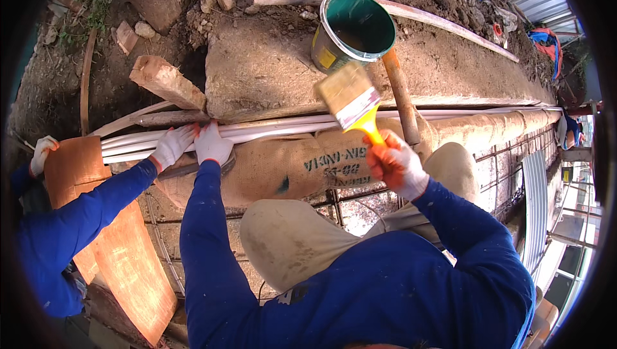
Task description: The person uses a brush to apply a liquid sealant from a green bucket onto a long concrete beam at a construction site. They repeatedly dip the brush and spread the liquid along the beam's surface while other workers are visible nearby.
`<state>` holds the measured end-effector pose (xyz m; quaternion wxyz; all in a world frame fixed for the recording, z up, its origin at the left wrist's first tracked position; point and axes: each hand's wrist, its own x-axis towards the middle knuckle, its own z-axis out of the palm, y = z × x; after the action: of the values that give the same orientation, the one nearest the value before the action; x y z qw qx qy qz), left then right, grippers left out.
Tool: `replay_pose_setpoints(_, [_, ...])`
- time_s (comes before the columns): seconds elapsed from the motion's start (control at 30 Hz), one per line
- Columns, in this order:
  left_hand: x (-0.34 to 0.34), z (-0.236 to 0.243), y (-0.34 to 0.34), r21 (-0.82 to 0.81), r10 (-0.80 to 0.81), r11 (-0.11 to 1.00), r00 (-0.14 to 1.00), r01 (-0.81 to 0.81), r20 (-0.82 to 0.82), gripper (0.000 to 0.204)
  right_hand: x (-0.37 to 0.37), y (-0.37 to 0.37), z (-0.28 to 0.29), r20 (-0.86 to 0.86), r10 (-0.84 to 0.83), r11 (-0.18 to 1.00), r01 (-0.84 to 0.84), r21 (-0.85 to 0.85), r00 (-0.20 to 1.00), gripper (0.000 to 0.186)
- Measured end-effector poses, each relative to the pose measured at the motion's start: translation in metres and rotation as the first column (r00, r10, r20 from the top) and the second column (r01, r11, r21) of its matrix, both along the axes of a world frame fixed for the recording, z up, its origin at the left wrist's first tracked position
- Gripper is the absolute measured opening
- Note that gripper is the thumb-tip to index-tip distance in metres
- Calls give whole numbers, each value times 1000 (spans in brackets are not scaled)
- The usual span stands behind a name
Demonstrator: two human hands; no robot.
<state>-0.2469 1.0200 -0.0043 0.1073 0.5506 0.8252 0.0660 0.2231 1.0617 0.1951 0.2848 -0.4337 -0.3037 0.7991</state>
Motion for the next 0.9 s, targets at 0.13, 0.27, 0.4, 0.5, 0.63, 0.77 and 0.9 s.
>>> replay_pose_setpoints(0.13, [2, 7, 2, -31, 2, 1000, 1000, -1, 12, 68, -40, -23, -50, 51, 216, 947, -196, -256, 975, 28])
replay_pose_setpoints(0.27, [0, 8, 6, -10, 23, 1000, 999, -23, 40, 72, -121, -22, -110, 111, 285, 915, -236, -326, 952, 19])
replay_pose_setpoints(0.4, [4, 6, 8, -14, 32, 999, 994, -30, 104, 74, -195, -15, -149, 212, 280, 922, -201, -330, 936, 15])
replay_pose_setpoints(0.5, [1, 3, 7, -2, 38, 999, 994, -38, 100, 75, -187, 1, -166, 317, 155, 941, -43, -335, 936, 14])
replay_pose_setpoints(0.63, [3, 11, 7, -20, 42, 999, 996, -41, 73, 75, -107, 30, -165, 408, -72, 912, 226, -343, 910, 11])
replay_pose_setpoints(0.77, [4, 9, 5, -22, 44, 999, 997, -42, 64, 75, -14, 55, -166, 455, -269, 883, 406, -236, 849, 25])
replay_pose_setpoints(0.9, [2, 8, 6, -27, 38, 999, 998, -37, 56, 75, 34, 61, -178, 558, -400, 822, 554, -132, 727, 22])
